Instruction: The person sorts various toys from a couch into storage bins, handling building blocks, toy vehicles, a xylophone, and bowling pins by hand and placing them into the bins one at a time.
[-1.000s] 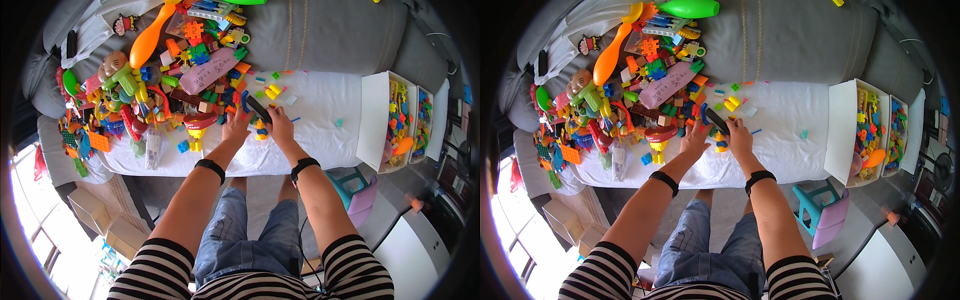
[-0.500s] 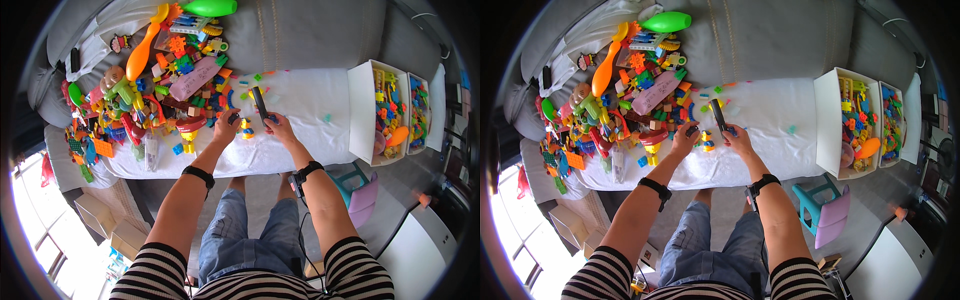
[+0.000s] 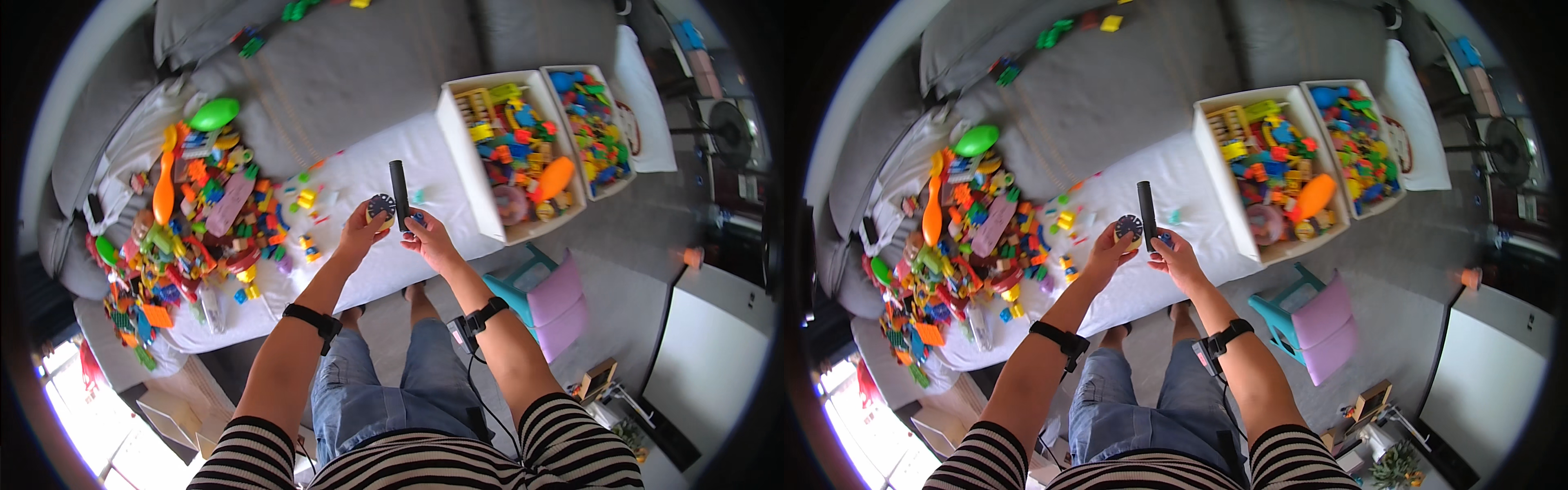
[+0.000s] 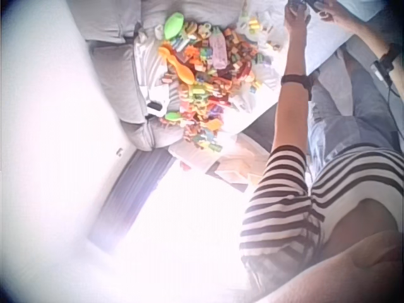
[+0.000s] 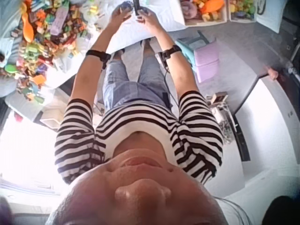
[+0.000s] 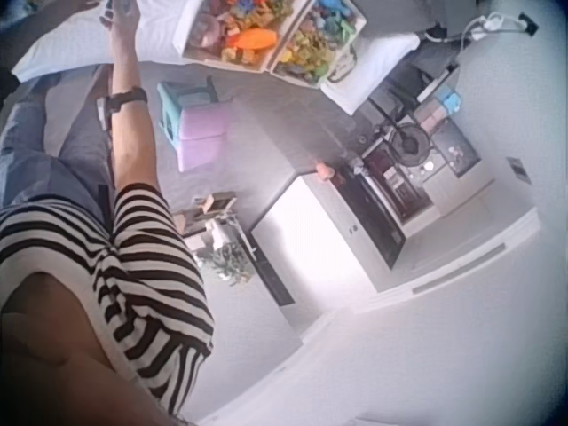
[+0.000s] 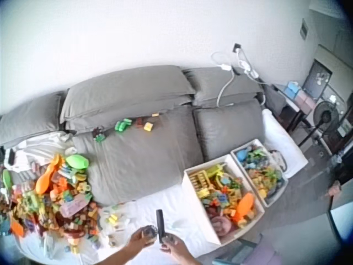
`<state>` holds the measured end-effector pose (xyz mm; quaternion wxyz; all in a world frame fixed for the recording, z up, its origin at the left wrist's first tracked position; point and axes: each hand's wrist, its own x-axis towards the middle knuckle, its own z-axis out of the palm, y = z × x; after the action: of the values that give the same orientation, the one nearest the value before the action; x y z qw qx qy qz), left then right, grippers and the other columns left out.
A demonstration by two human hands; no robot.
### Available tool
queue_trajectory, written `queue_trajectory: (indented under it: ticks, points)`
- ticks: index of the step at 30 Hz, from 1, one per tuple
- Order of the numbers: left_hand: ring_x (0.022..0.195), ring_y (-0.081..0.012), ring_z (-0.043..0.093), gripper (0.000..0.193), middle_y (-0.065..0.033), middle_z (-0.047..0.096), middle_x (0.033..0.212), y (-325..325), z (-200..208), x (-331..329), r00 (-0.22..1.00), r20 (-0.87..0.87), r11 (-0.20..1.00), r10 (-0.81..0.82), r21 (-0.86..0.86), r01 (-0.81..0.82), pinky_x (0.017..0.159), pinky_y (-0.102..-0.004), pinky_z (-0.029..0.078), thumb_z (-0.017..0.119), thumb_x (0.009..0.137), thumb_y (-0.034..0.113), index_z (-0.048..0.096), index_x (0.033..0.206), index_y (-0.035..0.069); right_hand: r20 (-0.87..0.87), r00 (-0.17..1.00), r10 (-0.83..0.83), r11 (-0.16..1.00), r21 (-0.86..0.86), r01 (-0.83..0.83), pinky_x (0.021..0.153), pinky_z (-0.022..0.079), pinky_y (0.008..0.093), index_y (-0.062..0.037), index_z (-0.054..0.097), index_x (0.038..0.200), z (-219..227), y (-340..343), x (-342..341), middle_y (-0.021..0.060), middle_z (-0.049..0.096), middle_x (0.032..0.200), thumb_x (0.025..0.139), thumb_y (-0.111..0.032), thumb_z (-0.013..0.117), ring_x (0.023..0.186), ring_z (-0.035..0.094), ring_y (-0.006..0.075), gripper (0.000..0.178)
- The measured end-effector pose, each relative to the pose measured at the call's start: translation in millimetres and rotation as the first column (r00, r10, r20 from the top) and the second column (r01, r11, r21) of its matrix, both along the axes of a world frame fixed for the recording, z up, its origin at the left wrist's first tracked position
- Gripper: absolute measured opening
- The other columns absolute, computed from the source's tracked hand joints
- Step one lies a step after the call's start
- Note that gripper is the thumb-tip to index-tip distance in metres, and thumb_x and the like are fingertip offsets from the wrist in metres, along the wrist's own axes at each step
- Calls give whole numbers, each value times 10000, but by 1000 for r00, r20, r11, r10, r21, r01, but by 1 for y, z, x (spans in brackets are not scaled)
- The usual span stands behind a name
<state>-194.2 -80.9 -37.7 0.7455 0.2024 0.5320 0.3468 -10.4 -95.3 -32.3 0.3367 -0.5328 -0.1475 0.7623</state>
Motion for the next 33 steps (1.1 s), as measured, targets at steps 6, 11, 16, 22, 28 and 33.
queue_trajectory:
  ticks: [6,11,16,22,28,33]
  points:
    - [942,-110,651,375,19,664,1068,64,52,122,963,-39,964,-266,-8,266,716,-285,536,500,978,464,546,1202,167,146,963,-226,968,145,206,673,564,283,-89,549,1219,59,26,115,-3,581,934,916,-223,661,780,573,95,350]
    - [954,-117,630,378,9,612,1150,102,35,198,945,19,945,-327,-10,327,753,-284,543,517,988,377,483,1299,164,368,866,-339,941,125,315,675,572,272,-77,527,1231,57,49,177,16,574,959,917,-158,650,781,591,98,347]
    - [1031,-110,573,569,-11,568,1252,108,11,207,895,-211,892,-394,148,428,788,-264,506,554,978,289,326,1483,161,411,805,-427,898,300,323,732,590,320,-115,386,1403,39,60,179,73,500,1218,925,-83,605,961,623,181,526]
    - [1008,-141,602,396,-21,623,1160,50,3,139,898,-238,914,-371,79,399,813,-303,502,505,986,226,473,1370,136,637,655,-407,778,618,-118,771,556,283,-69,474,1325,25,38,141,110,455,1344,901,-16,561,1078,576,217,436]
    - [889,-196,668,357,-109,662,1092,-29,-23,45,856,-500,979,-132,71,192,788,-315,525,573,900,112,566,1256,91,658,742,127,757,419,-501,697,517,300,-50,572,1197,20,25,41,110,668,1055,849,-68,654,791,658,206,358]
    - [1077,-317,600,473,-148,601,1212,-102,-51,-36,621,-784,967,29,178,180,907,-389,499,649,812,89,540,1271,116,664,565,490,479,337,-811,819,522,343,-76,541,1291,-31,-9,-41,141,641,1117,810,-164,743,943,649,262,529]
